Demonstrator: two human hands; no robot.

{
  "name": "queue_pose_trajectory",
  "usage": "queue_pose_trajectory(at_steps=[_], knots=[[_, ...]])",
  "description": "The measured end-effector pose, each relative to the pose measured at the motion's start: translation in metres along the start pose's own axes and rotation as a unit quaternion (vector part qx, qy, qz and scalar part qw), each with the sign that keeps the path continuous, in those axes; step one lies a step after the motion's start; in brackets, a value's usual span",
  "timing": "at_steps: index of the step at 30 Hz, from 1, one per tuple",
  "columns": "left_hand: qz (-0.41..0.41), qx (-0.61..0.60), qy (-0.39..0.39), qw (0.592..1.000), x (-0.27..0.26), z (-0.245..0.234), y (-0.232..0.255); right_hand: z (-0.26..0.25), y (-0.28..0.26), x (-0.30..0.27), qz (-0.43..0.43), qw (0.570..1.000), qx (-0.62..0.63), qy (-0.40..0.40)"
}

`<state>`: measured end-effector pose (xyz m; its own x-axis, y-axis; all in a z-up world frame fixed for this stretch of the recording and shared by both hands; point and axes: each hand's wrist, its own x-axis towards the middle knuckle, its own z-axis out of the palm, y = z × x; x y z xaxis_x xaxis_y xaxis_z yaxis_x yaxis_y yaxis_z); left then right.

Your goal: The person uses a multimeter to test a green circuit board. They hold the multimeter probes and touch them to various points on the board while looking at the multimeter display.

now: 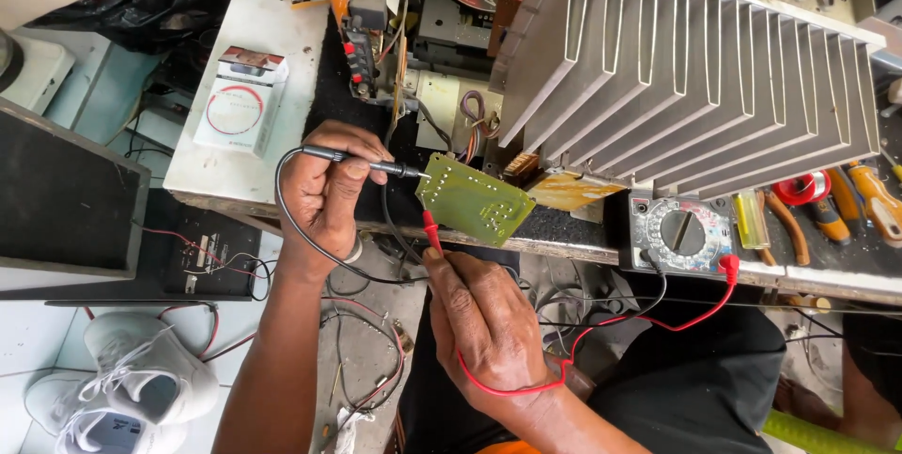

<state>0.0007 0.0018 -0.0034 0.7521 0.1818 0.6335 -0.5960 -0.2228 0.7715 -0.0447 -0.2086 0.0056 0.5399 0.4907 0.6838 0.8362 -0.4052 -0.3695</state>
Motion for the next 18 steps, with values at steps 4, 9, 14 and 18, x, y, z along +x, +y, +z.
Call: queue_pose_trajectory(at_steps=[4, 9, 14, 18], knots=[[0.008, 0.003, -0.002, 1.000, 0.000, 0.002, -0.001, -0.001, 0.000, -0.001, 0.004, 1.000, 0.008, 0.001], [0.025, 0.034, 0.005, 0.999, 0.002, 0.010, 0.007, -0.007, 0.004, 0.001, -0.007, 1.000, 0.018, 0.002], [0.032, 0.048, 0.008, 0.998, -0.003, 0.011, -0.004, -0.013, 0.004, 0.003, -0.005, 0.999, 0.027, 0.017], [0.026, 0.026, 0.028, 0.999, -0.008, 0.012, -0.015, -0.015, 0.006, 0.000, 0.007, 0.999, 0.041, 0.011]])
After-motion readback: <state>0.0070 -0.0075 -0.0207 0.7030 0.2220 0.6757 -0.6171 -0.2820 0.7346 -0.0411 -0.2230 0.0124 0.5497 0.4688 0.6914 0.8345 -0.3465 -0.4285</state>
